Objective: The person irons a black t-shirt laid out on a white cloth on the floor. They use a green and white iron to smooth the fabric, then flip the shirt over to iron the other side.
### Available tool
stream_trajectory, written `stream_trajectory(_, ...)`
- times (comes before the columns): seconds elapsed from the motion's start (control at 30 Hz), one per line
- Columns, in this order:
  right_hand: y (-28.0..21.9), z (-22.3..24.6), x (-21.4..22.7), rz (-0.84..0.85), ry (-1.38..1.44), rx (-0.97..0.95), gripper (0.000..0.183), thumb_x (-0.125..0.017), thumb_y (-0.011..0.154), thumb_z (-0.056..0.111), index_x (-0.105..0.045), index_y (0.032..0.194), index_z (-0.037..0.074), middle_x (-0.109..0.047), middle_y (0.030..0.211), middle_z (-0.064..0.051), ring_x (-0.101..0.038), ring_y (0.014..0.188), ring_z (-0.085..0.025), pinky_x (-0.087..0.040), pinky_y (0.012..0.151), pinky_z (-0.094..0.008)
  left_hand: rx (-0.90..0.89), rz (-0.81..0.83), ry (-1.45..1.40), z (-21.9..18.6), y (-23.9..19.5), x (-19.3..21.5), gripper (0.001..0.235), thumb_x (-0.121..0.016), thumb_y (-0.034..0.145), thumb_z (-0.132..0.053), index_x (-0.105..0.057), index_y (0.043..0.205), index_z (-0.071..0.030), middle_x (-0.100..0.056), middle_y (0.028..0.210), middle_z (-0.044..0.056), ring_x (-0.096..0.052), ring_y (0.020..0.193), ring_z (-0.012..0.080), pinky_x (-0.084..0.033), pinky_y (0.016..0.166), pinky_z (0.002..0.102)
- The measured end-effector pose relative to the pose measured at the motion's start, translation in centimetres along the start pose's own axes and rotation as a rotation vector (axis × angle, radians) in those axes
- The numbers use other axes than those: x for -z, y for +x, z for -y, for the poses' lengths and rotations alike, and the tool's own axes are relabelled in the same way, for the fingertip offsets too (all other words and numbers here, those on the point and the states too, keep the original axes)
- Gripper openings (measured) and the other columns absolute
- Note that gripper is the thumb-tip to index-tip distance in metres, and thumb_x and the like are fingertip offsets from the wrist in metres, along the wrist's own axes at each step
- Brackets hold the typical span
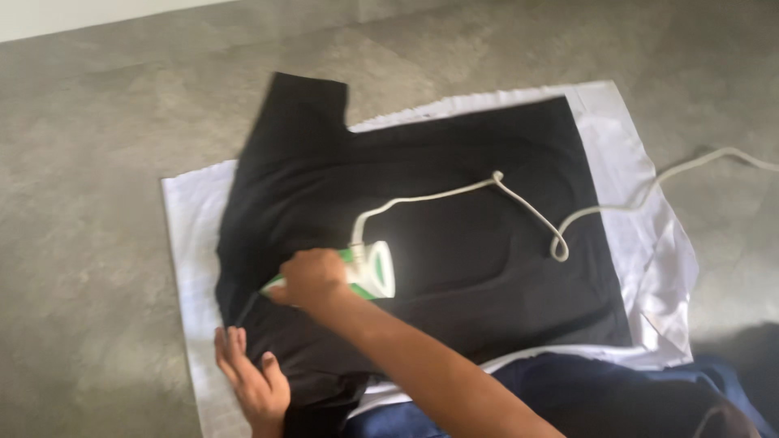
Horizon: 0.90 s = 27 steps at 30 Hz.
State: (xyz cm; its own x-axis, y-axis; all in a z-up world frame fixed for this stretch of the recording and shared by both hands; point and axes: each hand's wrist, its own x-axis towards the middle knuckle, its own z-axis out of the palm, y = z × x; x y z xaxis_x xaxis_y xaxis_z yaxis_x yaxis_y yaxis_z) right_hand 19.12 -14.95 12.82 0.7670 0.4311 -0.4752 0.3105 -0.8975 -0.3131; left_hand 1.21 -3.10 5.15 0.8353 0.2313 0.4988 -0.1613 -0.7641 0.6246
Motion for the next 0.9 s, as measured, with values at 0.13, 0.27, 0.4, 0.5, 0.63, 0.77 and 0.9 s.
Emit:
stream_trajectory(0.13, -1.3, -4.5, -0.6, 0.016, 0.007, -0.01, 0.055, -0.058, 0.094, 0.067, -0.081, 0.119, 0.023, -0.078, 0.116, -0.002, -0.076, 0.107, -0.026, -0.06, 0.078, -0.038, 0.033, 0.008, 0.008, -1.3, 0.7, -0.3, 0.058, -0.042, 0.111, -0.02, -0.036, 0.153, 0.018, -0.032, 0.159, 0.039, -0.054, 0.135, 0.0534, -0.044, 0.118, 0.054)
stream_trajectory(0.27, -7.7, -16.9, -0.4, 0.026, -0.087, -0.137, 0.076, -0.049, 0.085, 0.086, -0.077, 0.114, 0.022, -0.075, 0.107, -0.008, -0.073, 0.103, -0.033, -0.059, 0.074, -0.047, 0.048, 0.078, 0.186, 0.0, -0.1, 0.0, 0.054, -0.052, 0.102, -0.004, -0.048, 0.154, 0.008, -0.046, 0.16, 0.03, -0.054, 0.139, 0.0484, -0.044, 0.113, 0.056)
stream_trajectory(0.4, -17.5, -28.0, 3.0, 0.168, -0.233, -0.355, 0.086, -0.041, 0.091, 0.085, -0.079, 0.095, 0.009, -0.077, 0.095, -0.013, -0.075, 0.098, -0.037, -0.059, 0.08, -0.048, -0.062, 0.126, 0.401, 3.5, -1.9, -0.8, 0.044, -0.058, 0.101, -0.018, -0.07, 0.144, -0.014, -0.06, 0.159, 0.011, -0.058, 0.145, 0.0397, -0.044, 0.117, 0.052)
stream_trajectory(0.5, -21.0, -29.4, 3.2, 0.228, -0.232, -0.456, 0.085, -0.038, 0.088, 0.087, -0.079, 0.098, 0.013, -0.078, 0.1, -0.01, -0.074, 0.102, -0.037, -0.057, 0.089, -0.047, -0.136, 0.087, 0.374, 4.2, -1.3, -1.4, 0.042, -0.06, 0.094, -0.011, -0.073, 0.133, -0.013, -0.069, 0.144, 0.011, -0.064, 0.134, 0.0459, -0.051, 0.107, 0.056)
stream_trajectory(0.63, -17.4, -23.6, -0.5, 0.216, -0.261, -0.369, 0.087, -0.036, 0.089, 0.09, -0.081, 0.108, 0.017, -0.077, 0.111, -0.01, -0.073, 0.111, -0.033, -0.059, 0.091, -0.046, 0.064, 0.187, 0.327, 4.0, -2.0, -0.9, 0.044, -0.053, 0.102, -0.015, -0.067, 0.143, -0.013, -0.06, 0.155, 0.009, -0.047, 0.152, 0.0399, -0.038, 0.118, 0.057)
stream_trajectory(0.77, -11.1, -12.1, -3.9, 0.094, -0.188, -0.167, 0.08, -0.045, 0.092, 0.086, -0.081, 0.096, 0.014, -0.077, 0.093, -0.007, -0.076, 0.092, -0.03, -0.058, 0.068, -0.041, 0.04, 0.035, -0.011, 2.3, -1.3, 0.0, 0.051, -0.039, 0.113, -0.025, -0.043, 0.156, 0.004, -0.05, 0.157, 0.024, -0.051, 0.145, 0.0401, -0.041, 0.12, 0.049)
stream_trajectory(0.9, -7.2, -1.2, -3.7, 0.086, -0.075, -0.012, 0.06, -0.056, 0.097, 0.071, -0.083, 0.106, 0.019, -0.08, 0.098, -0.003, -0.078, 0.093, -0.027, -0.057, 0.067, -0.036, 0.03, -0.067, -0.157, 2.6, -1.3, -0.1, 0.073, -0.032, 0.113, -0.045, -0.042, 0.149, 0.018, -0.051, 0.148, 0.035, -0.057, 0.135, 0.0507, -0.049, 0.114, 0.054)
